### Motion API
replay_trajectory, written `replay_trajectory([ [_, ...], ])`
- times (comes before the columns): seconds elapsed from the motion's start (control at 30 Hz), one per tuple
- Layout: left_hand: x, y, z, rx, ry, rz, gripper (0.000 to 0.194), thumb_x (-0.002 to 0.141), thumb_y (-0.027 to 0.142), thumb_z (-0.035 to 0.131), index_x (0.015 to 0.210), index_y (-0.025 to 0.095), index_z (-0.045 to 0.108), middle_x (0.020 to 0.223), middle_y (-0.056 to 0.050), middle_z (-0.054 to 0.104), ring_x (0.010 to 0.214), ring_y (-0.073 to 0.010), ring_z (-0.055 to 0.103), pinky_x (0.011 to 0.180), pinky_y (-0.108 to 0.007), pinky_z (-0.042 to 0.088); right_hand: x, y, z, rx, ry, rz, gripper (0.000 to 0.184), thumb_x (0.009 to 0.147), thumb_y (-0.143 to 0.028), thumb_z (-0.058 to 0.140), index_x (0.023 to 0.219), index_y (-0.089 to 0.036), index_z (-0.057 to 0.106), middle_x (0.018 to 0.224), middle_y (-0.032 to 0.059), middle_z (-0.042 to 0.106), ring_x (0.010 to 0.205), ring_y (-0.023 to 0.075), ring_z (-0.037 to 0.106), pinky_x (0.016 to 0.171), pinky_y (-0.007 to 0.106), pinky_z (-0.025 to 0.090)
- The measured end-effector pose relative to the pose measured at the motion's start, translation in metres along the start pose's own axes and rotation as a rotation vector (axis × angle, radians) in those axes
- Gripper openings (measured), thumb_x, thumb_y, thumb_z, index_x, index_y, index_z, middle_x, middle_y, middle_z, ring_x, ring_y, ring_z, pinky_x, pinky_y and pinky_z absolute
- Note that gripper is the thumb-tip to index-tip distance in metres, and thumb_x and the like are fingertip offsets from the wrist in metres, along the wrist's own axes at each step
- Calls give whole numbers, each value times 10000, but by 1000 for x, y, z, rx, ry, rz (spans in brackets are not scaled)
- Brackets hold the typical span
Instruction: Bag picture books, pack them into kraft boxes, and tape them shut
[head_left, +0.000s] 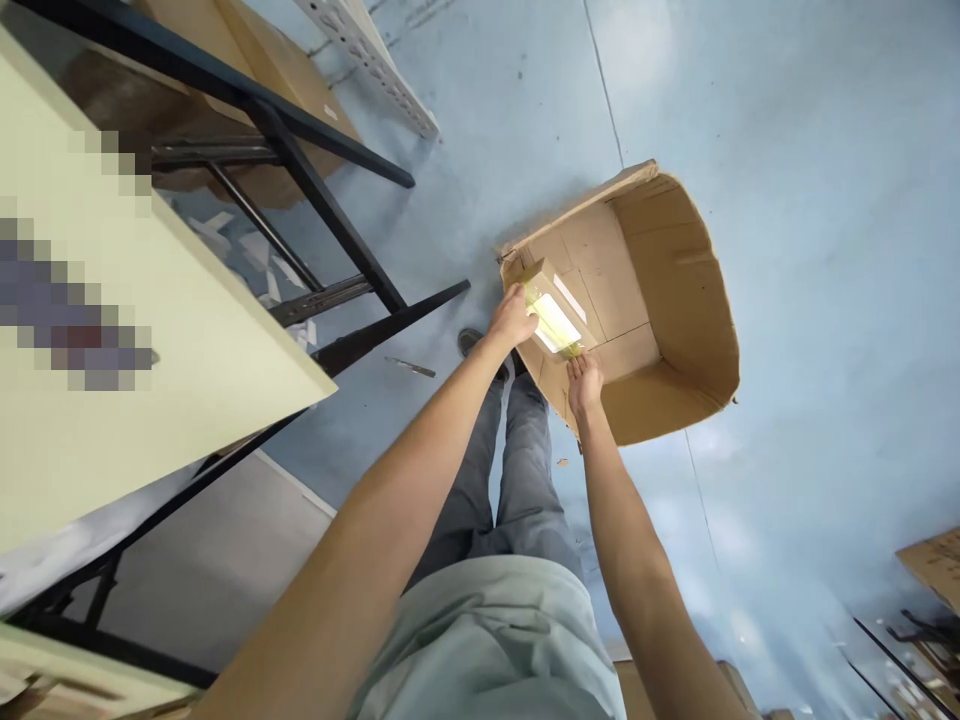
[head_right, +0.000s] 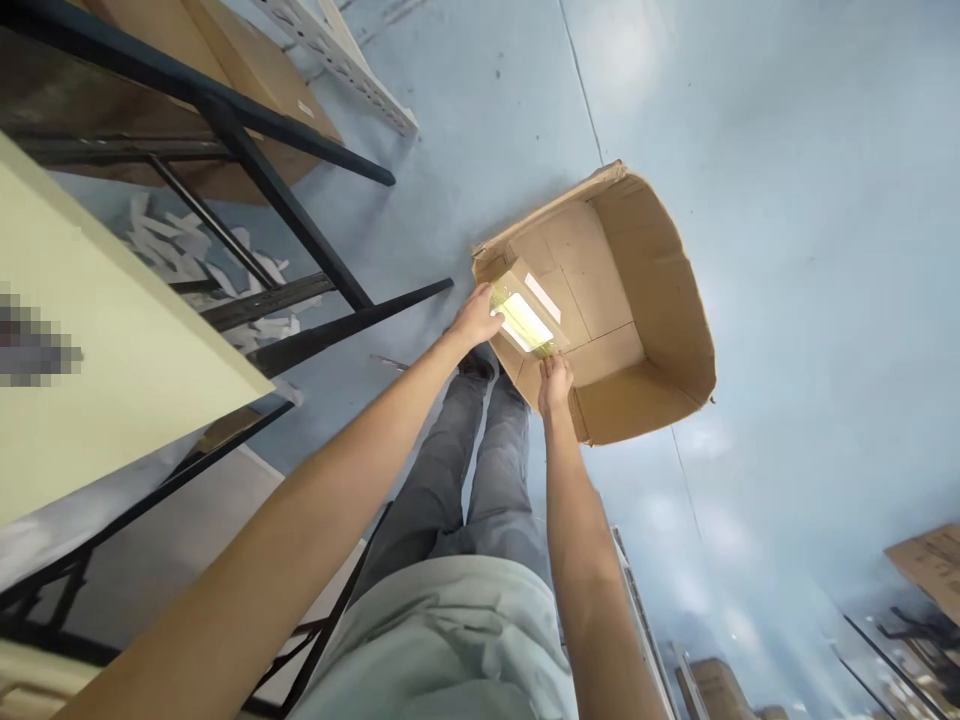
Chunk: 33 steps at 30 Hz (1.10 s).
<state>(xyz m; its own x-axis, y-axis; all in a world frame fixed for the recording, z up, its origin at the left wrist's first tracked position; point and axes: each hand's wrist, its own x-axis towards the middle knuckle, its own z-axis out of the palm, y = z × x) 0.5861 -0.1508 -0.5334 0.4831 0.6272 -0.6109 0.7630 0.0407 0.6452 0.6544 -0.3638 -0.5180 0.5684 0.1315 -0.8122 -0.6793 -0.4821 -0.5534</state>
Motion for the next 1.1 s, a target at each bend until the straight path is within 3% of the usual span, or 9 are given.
replay_trajectory([
  [0.13, 45, -19, -29, 26, -55, 18, 547, 840, 43, 667, 1369, 178, 698, 1496, -139, 656, 1467, -338, 610, 1323, -476, 456, 24, 0, 38, 67, 3, 10, 538, 1010, -556, 493, 1358, -198, 693, 1518, 177, 710, 1503, 258, 643, 1265, 489, 521],
  [0.37, 91, -21, -67, 14, 34, -68, 669, 858, 62, 726, 1501, 181, 586, 1581, -160, 557, 1593, -386, 492, 1375, -542, 375, 38, -31, 102, 119, -76, 28, 519, 1004, -519, 472, 1367, -205, 671, 1518, 152, 699, 1498, 256, 635, 1284, 497, 507],
  [0.5, 130, -28, -111, -1, 169, -64, 657, 923, 156, 766, 1533, 202, 528, 1589, -131, 541, 1631, -382, 453, 1399, -535, 340, 37, -46, 165, 196, -196, 23, 446, 1006, -509, 485, 1296, -227, 673, 1494, 122, 709, 1511, 241, 617, 1287, 506, 505],
  [0.6, 158, -35, -152, 32, 206, -100, 626, 940, 210, 795, 1509, 165, 537, 1593, -141, 547, 1639, -379, 439, 1423, -518, 294, 40, -55, 210, 234, -275, 28, 406, 1010, -494, 500, 1276, -234, 665, 1513, 108, 696, 1514, 232, 614, 1299, 491, 494],
  [0.83, 194, -44, -209, 52, 302, -30, 775, 996, 351, 778, 1643, 158, 398, 1743, -124, 373, 1710, -395, 303, 1424, -577, 219, 54, -73, 282, 225, -380, 27, 483, 1019, -479, 501, 1392, -194, 615, 1543, 130, 669, 1500, 234, 633, 1291, 501, 499],
  [0.97, 206, -40, -242, 79, 322, -23, 807, 979, 366, 788, 1646, 136, 395, 1718, -143, 398, 1710, -425, 286, 1414, -600, 241, 61, -88, 311, 233, -382, -17, 462, 1037, -471, 470, 1381, -195, 605, 1605, 127, 625, 1526, 239, 608, 1296, 526, 488],
  [1.1, 202, -32, -246, 71, 343, -1, 732, 959, 298, 821, 1589, 144, 480, 1687, -139, 491, 1691, -363, 341, 1445, -519, 231, 58, -95, 306, 211, -416, -32, 399, 1037, -477, 476, 1304, -225, 634, 1551, 114, 671, 1486, 237, 640, 1309, 505, 485],
])
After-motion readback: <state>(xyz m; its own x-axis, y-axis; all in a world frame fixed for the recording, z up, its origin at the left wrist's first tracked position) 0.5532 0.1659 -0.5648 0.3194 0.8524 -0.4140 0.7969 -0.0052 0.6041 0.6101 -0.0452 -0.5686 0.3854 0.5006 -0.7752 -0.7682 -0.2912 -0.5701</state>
